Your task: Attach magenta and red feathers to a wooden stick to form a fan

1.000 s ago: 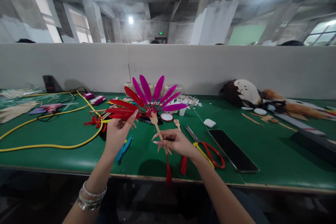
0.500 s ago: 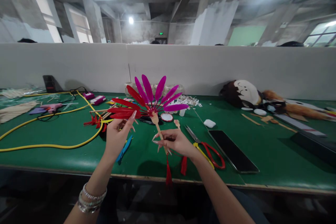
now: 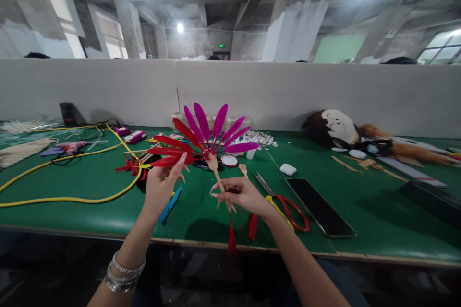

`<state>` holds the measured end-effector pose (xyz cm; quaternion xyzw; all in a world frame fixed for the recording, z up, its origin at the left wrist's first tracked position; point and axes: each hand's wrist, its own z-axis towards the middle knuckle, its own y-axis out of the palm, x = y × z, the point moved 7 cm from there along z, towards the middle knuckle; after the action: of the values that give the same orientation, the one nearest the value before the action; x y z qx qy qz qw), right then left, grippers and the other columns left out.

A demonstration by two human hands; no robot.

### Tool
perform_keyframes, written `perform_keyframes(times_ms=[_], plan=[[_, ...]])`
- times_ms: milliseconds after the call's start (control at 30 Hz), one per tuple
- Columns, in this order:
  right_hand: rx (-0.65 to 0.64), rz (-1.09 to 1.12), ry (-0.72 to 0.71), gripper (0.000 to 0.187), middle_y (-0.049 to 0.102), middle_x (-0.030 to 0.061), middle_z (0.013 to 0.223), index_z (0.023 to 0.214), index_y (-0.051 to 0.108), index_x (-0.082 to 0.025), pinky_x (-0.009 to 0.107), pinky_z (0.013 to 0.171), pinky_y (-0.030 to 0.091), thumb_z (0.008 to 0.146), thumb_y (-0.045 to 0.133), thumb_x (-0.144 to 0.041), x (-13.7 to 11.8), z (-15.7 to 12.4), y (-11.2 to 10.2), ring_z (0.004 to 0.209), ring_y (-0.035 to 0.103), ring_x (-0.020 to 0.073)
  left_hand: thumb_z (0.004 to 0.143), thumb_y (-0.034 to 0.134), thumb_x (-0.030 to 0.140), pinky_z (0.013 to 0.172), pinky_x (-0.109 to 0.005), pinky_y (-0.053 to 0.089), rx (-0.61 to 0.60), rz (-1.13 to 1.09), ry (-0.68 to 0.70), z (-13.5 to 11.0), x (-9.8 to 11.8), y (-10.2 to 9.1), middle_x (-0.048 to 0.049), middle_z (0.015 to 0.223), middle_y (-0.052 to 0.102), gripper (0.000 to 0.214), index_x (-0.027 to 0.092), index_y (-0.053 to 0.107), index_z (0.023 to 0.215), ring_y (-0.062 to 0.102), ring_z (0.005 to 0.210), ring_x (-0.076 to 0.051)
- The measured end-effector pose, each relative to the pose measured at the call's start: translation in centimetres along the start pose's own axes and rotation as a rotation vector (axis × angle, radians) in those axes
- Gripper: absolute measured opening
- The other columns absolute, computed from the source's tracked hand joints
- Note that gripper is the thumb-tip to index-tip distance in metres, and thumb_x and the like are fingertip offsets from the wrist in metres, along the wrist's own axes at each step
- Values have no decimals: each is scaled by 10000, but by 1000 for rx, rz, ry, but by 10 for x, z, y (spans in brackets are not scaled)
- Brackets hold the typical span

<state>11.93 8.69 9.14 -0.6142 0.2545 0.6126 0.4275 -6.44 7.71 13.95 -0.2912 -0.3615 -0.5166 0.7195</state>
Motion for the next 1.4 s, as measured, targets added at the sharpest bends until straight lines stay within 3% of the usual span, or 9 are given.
perform_keyframes(times_ms=[200,333,467,600,833,933,1033,1300,1400], plan=[[-9,8,1,248,568,-27,510,821,644,-147,202,415,408,662,666,-336,-1,-1,1,386,473,72,724,592,331,433,-191,411,40,82,29,2,7,-3,28,449,533,249,156,617,550,486,415,-84],[-8,8,5,271,576,-18,517,835,645,-143,204,394,399,671,654,-358,0,-1,1,364,461,70,710,605,352,443,-202,424,-4,63,-39,0,-2,-1,14,488,577,227,149,625,611,515,423,-99],[-6,-2,-9,281,581,-9,540,835,647,-139,214,436,422,662,661,-360,0,0,2,422,498,88,682,631,368,581,-255,499,-159,-40,-134,-3,-14,17,-54,725,679,255,140,645,797,632,671,-182],[-25,-11,5,306,578,-6,546,848,650,-133,215,456,433,659,660,-374,4,2,6,456,513,96,711,601,380,780,-323,492,-247,-263,-138,-3,-11,44,-77,989,668,327,160,632,952,604,942,-227],[-28,9,14,332,595,2,559,854,646,-122,215,447,424,654,662,-387,8,4,10,416,487,80,684,623,386,830,-375,467,-78,-401,-273,2,-17,61,-87,981,669,345,145,645,929,613,927,-236],[-29,9,-7,328,606,11,584,845,644,-125,215,451,423,653,660,-390,6,4,11,440,501,87,686,624,368,812,-358,475,-55,-409,-245,3,-13,61,-82,974,662,315,150,639,913,615,910,-222],[-27,13,-14,311,602,8,587,845,641,-129,211,452,421,659,659,-378,5,4,11,444,502,85,678,633,363,746,-315,489,-28,-322,-177,3,-6,55,-47,817,667,266,149,630,834,624,805,-192],[-47,26,18,325,600,3,567,843,638,-121,214,438,432,650,666,-380,7,4,11,409,493,78,681,618,385,579,-262,457,-87,-61,-98,7,-4,48,9,587,554,238,148,605,675,571,622,-157],[-50,36,28,329,612,15,588,857,634,-118,213,428,435,655,665,-376,10,4,12,415,505,81,678,626,368,613,-266,457,-95,-40,-93,7,-5,50,-2,655,580,218,156,586,715,581,667,-165]])
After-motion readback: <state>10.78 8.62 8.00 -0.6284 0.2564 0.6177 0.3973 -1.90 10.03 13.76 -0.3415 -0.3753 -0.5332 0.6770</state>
